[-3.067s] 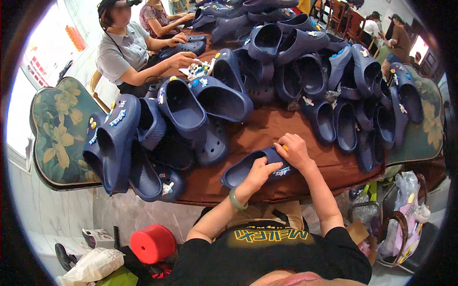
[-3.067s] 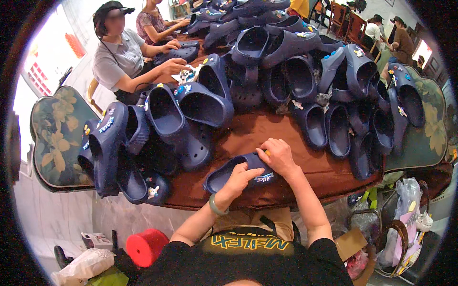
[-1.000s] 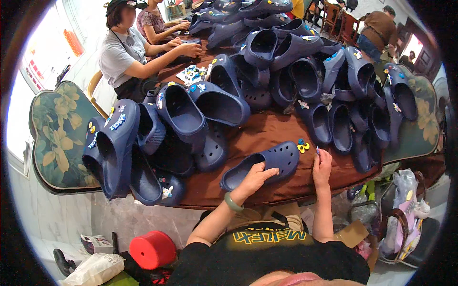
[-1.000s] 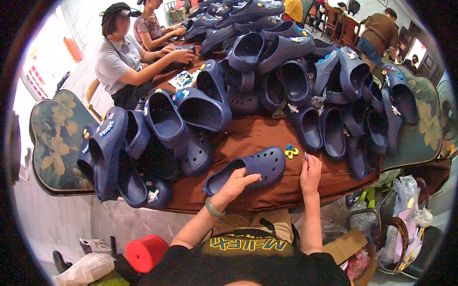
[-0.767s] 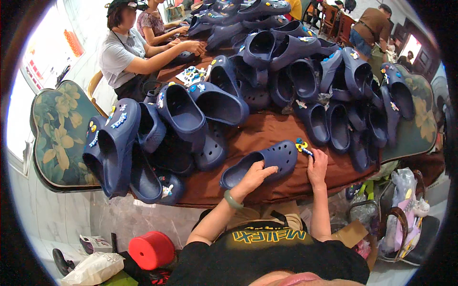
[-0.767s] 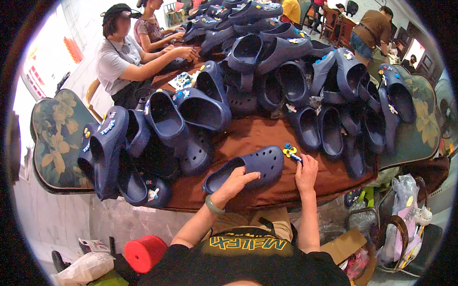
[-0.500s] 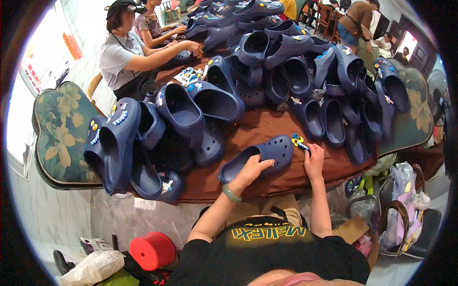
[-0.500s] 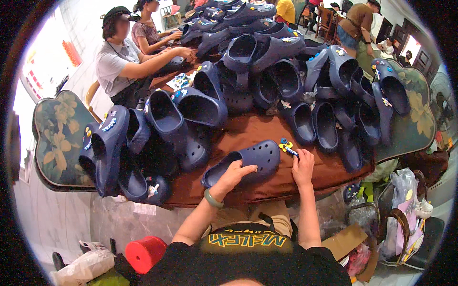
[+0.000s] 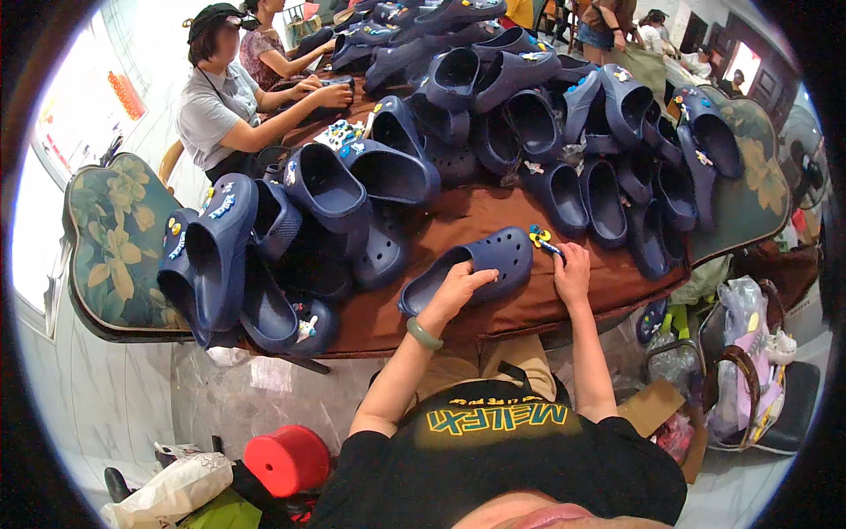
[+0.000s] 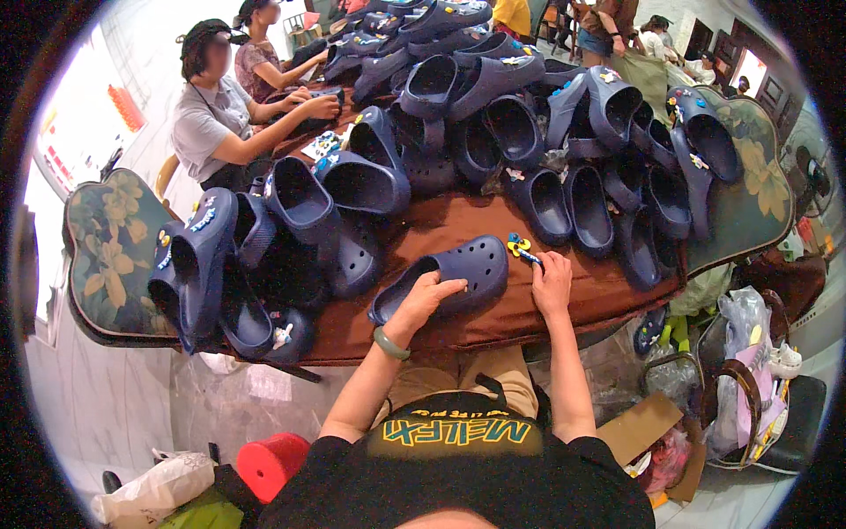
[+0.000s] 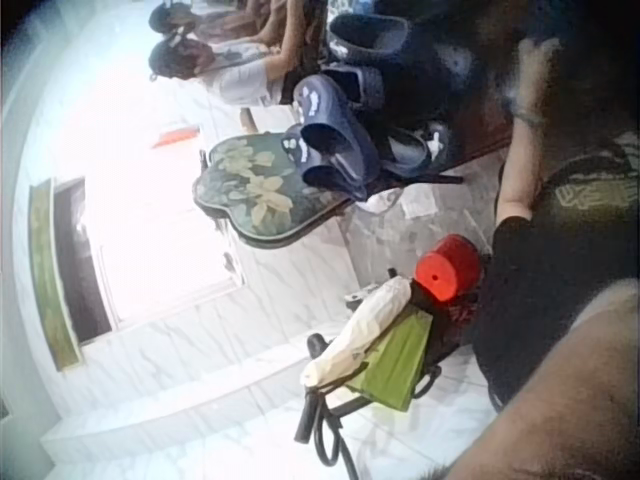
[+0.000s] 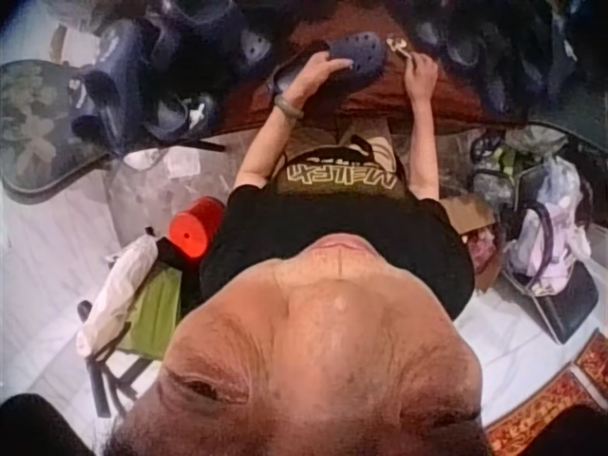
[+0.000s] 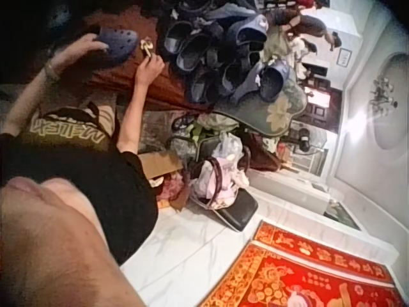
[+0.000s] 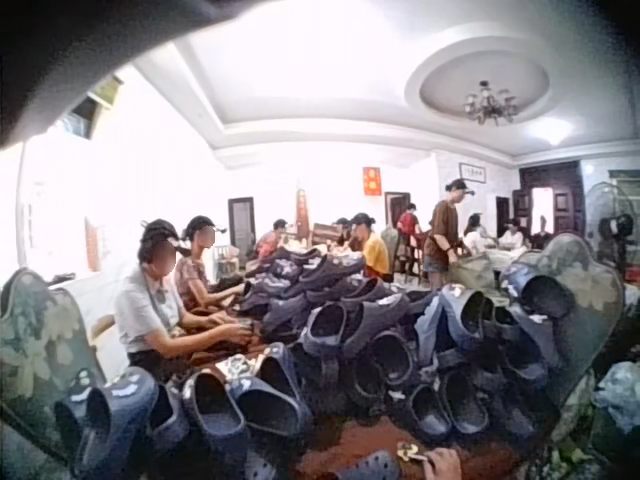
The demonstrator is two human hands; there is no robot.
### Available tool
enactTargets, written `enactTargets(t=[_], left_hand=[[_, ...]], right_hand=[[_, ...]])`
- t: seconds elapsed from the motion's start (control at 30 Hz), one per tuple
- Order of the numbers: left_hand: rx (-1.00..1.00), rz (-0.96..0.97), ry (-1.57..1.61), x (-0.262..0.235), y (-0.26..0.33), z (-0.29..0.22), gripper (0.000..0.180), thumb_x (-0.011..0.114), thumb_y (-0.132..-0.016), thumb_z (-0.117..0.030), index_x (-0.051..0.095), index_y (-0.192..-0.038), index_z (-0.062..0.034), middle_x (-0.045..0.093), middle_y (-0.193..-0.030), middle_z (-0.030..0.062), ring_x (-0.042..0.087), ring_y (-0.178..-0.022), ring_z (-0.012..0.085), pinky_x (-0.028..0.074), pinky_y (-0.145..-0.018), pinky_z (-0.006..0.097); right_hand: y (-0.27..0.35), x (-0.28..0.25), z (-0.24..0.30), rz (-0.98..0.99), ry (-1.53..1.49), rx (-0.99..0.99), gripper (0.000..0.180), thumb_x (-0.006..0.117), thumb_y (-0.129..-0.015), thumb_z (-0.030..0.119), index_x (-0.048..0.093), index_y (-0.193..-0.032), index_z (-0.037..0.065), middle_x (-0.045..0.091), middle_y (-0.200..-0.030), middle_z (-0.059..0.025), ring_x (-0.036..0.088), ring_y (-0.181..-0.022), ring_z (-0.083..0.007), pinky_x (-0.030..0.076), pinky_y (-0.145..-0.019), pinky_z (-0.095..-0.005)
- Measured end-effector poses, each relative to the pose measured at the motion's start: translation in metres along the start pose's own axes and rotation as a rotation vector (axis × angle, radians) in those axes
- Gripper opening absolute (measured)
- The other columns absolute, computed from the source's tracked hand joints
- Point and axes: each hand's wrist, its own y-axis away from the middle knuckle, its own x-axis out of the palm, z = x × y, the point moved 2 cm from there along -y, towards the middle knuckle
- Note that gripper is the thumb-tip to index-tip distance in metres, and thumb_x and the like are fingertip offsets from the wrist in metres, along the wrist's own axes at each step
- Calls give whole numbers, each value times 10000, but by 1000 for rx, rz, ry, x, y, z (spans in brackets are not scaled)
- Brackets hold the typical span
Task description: The recorder is applying various plastic charms to the holes of dark blue foam clogs.
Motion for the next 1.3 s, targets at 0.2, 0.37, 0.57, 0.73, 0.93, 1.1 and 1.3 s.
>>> enactTargets(t=[0.2, 0.37, 0.57, 0.73, 0.93, 1.1, 1.3], left_hand=[[22, 29, 20, -5, -2, 10, 274, 644, -896, -172, 656, -1102, 8, 661, -1036, 18, 591, -923, 96, 465, -851, 254], [29, 47, 48, -2, 0, 5, 292, 633, -907, -170, 647, -1135, 11, 658, -1060, 18, 590, -936, 100, 467, -863, 258], [47, 43, 38, -3, 2, 4, 301, 622, -910, -174, 643, -1138, 21, 656, -1061, 18, 584, -939, 96, 465, -864, 259], [27, 39, 33, 0, 3, -3, 299, 622, -909, -177, 645, -1135, 18, 655, -1062, 20, 581, -937, 96, 465, -862, 262], [3, 32, 19, -1, 0, -2, 324, 622, -910, -175, 628, -1166, 23, 643, -1100, 31, 572, -979, 110, 455, -891, 268], [25, 32, 23, 0, -1, -2, 349, 637, -904, -159, 608, -1194, 33, 627, -1129, 32, 559, -1005, 117, 441, -925, 273], [-6, 4, 46, 0, 4, 5, 332, 639, -902, -139, 613, -1190, 25, 630, -1123, 23, 561, -1002, 116, 445, -918, 270]], right_hand=[[1, 0, 4, 19, -12, 12, 194, 623, -846, 93, 646, -1032, 43, 604, -1056, -118, 528, -1029, -322, 415, -916, -421], [1, -1, 5, 20, -17, 22, 194, 630, -844, 87, 644, -1032, 40, 603, -1051, -120, 528, -1025, -322, 414, -914, -420], [1, -1, 6, 26, -14, 27, 203, 634, -843, 84, 642, -1041, 39, 600, -1057, -121, 525, -1035, -321, 412, -922, -419], [-1, -1, 5, 30, -15, 46, 208, 633, -840, 74, 639, -1045, 36, 596, -1068, -119, 521, -1047, -319, 409, -931, -419], [-3, -1, 6, 61, -34, 69, 210, 627, -840, 66, 640, -1047, 37, 593, -1057, -117, 519, -1041, -319, 408, -935, -417], [-4, -3, 6, 66, -31, 66, 213, 631, -840, 69, 646, -1050, 34, 592, -1066, -124, 518, -1049, -320, 412, -935, -419], [1, -5, 9, 92, -35, 84, 213, 629, -850, 72, 644, -1059, 31, 591, -1068, -125, 515, -1050, -322, 409, -939, -420]])
